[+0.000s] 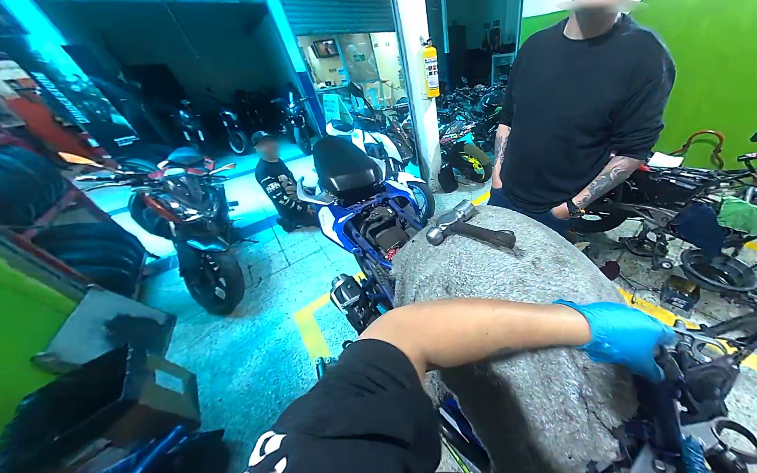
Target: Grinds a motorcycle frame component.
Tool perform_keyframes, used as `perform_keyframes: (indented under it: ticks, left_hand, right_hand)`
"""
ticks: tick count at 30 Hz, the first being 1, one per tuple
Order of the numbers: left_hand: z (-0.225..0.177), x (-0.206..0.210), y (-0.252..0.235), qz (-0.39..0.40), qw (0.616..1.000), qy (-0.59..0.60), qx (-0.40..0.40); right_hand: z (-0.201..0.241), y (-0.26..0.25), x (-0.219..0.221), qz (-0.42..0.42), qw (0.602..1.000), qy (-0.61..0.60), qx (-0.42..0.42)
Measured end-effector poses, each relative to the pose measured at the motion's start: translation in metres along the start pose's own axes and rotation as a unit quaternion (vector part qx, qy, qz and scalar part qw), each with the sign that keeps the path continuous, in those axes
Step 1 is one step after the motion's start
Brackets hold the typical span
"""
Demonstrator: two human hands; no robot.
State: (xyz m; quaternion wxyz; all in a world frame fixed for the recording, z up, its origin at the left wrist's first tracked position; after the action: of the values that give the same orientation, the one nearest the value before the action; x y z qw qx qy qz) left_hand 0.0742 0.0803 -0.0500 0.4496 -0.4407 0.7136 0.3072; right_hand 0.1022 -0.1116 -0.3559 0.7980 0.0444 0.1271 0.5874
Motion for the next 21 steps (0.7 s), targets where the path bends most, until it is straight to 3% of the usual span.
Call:
perform_keyframes:
  ticks: [1,2,3,4,7,11,21]
  left_hand:
    - [-0.004,-0.003,0.007,-0.008,0.999,-0.017,-0.036]
    - [-0.008,-0.004,0.008,0.024,0.985,-0.024,-0.167]
    - [0.022,0.007,-0.003,-0.055,0.997,0.051,0.004]
    - [0.044,0.021,-0.02,-0.067,0.99,0.123,0.033]
    - [0.064,0.044,-0.04,-0.06,0.984,0.164,-0.024]
    - [0.071,0.046,-0.04,-0.108,0.986,0.129,0.006]
    - [0.068,0.055,-0.041,-0.095,0.989,0.097,0.057]
  right_hand:
    - [0.002,0.0,0.002,0.016,1.0,0.023,-0.01]
    - [0.004,0.002,0.002,0.018,0.999,0.044,-0.02]
    - [0.007,0.006,0.001,0.013,0.998,0.054,-0.025]
    - [0.011,0.01,0.001,0.005,0.999,0.049,-0.021]
    - [0.016,0.018,-0.001,-0.016,1.0,-0.008,0.023]
    - [-0.004,0.012,-0.002,-0.012,0.995,-0.087,0.046]
    - [-0.034,0.015,-0.009,-0.111,0.983,-0.13,0.072]
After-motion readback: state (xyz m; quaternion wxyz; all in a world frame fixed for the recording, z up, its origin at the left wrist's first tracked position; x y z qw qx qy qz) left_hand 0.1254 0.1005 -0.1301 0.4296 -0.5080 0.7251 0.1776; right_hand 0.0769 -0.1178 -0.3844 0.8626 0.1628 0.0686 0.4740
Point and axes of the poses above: each hand's wrist, its own y-axis away from the middle knuckle, its own x-axis out of the palm, z = x × y, the point moved 7 cm from there along -y, towards the middle knuckle, and after that the axes turned 10 degrees about -z, right-handed, at the moved point
